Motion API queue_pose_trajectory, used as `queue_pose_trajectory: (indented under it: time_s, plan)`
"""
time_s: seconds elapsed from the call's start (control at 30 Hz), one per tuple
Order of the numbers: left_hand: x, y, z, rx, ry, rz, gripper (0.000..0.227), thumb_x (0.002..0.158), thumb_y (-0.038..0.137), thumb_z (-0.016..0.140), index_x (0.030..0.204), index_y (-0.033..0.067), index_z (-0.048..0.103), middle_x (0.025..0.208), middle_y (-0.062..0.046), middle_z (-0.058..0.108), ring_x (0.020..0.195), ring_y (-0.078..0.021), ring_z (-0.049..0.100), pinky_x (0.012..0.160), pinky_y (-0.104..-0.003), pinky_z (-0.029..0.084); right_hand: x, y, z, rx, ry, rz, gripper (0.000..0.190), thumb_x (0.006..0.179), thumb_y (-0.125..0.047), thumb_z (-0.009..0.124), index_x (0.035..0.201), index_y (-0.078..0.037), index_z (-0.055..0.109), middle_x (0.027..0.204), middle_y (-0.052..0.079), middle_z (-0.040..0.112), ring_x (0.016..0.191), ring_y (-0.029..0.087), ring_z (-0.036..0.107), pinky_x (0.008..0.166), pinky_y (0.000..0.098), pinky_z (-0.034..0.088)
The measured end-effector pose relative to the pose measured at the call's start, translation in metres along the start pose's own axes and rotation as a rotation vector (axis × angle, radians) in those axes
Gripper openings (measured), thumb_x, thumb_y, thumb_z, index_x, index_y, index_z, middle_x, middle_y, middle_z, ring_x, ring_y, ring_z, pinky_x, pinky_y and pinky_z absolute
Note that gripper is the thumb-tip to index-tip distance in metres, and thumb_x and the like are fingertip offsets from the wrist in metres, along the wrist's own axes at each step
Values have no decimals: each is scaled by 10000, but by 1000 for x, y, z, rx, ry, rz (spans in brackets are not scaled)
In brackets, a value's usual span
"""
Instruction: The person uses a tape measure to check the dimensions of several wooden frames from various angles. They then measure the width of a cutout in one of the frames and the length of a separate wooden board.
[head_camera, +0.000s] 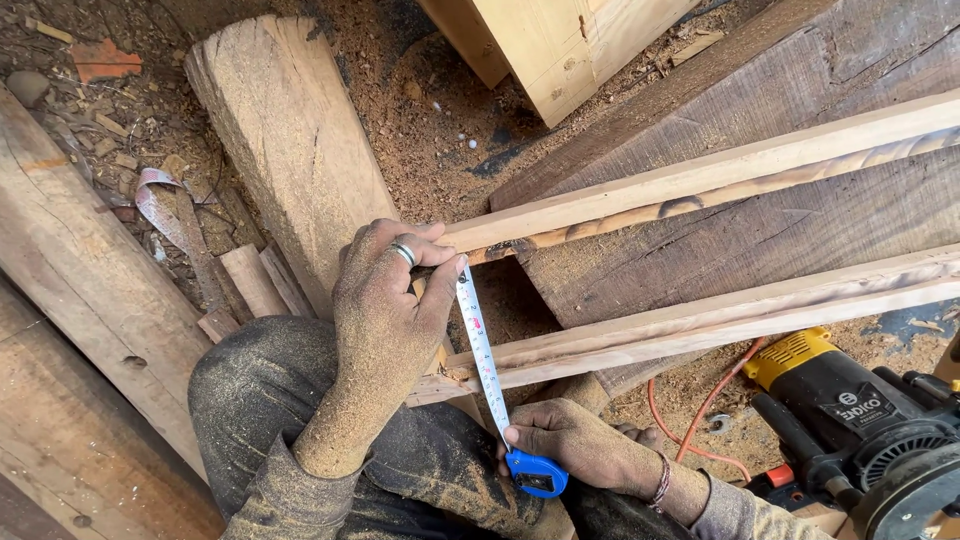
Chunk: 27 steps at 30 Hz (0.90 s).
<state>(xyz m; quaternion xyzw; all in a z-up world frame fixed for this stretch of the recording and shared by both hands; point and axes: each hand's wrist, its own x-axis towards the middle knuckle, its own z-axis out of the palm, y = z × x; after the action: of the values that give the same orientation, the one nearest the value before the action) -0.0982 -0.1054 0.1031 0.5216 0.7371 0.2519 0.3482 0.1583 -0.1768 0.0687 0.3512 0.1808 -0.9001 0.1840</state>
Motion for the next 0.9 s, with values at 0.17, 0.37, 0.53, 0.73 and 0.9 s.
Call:
queue_pose_trajectory:
  time_s: [0.17,0.37,0.53,0.73,0.9]
  plan:
    - [0,-2,0,13,3,17,132,904,122,791,915,78,667,1125,-91,691,1084,-246,663,977,-430,472,-2,-5,2,3,17,12,370,1043,-359,552,988,-24,698,898,29,749,845,94,680,795,267,554]
    - [0,-3,1,19,-4,10,126,901,120,789,919,77,671,1120,-95,689,1078,-250,658,977,-439,471,-1,-3,1,8,23,30,370,1036,-362,561,983,-25,703,888,25,752,836,90,682,787,262,555]
    - [1,-3,0,3,-6,18,126,911,114,781,928,72,663,1123,-107,681,1090,-251,658,980,-438,469,0,-2,0,-5,36,39,377,1032,-367,568,980,-22,711,881,20,755,816,85,671,765,261,549]
    - [-1,-2,-1,15,6,-2,120,916,111,774,940,67,664,1137,-110,671,1099,-260,643,981,-445,465,1,-1,0,-13,23,65,368,1019,-362,573,996,-26,722,898,20,763,835,83,681,784,258,555]
    - [1,-3,-2,2,-12,11,125,921,119,771,905,73,655,1109,-95,686,1093,-266,642,986,-453,465,1,-4,-1,-10,68,63,365,1003,-348,586,998,-11,726,913,28,775,865,92,710,810,262,570]
